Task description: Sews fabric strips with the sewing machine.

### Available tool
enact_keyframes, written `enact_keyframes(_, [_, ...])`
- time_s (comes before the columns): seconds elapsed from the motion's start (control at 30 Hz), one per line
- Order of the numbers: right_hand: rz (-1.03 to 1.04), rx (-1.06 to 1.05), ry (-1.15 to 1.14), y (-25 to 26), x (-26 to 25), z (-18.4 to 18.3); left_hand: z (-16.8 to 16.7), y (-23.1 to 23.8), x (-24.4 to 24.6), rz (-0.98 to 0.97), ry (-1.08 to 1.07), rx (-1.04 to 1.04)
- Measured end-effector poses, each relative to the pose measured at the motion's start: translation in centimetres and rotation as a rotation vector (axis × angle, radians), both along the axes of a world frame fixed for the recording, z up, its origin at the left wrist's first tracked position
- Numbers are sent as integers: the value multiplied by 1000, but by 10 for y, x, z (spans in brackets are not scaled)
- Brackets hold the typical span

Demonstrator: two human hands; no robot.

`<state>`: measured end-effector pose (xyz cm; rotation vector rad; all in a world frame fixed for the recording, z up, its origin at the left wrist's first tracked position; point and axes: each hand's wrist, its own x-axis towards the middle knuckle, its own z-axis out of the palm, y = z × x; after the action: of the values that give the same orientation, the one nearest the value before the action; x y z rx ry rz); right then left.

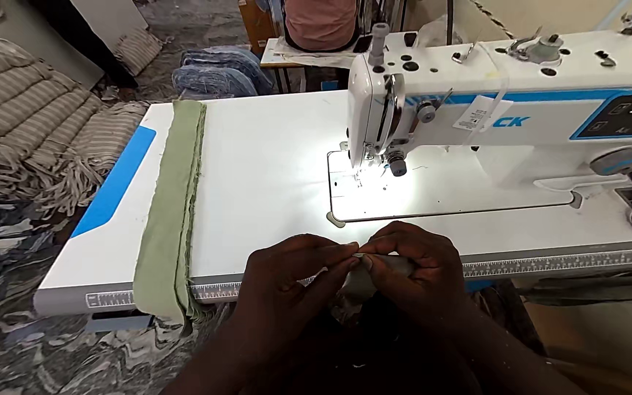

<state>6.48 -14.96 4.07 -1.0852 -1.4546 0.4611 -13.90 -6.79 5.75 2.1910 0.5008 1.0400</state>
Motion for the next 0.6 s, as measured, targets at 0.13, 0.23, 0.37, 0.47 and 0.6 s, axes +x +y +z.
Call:
enact_keyframes(0.13, [72, -130, 166, -4, 9, 6, 2, -4, 4, 61, -32, -104])
enact_keyframes(0.23, [23, -181, 237, -8, 5, 9, 1, -8, 5, 50, -38, -263])
enact_keyframes(0.37, [36, -215, 287, -9, 3, 13, 3, -7, 3, -61, -116, -534])
enact_keyframes(0.47, [43, -245, 322, -8, 2, 14, 1, -2, 0, -156, -168, -640])
enact_keyframes(0.6, [43, -216, 337, -11, 0, 16, -2, 0, -1, -271, -271, -787])
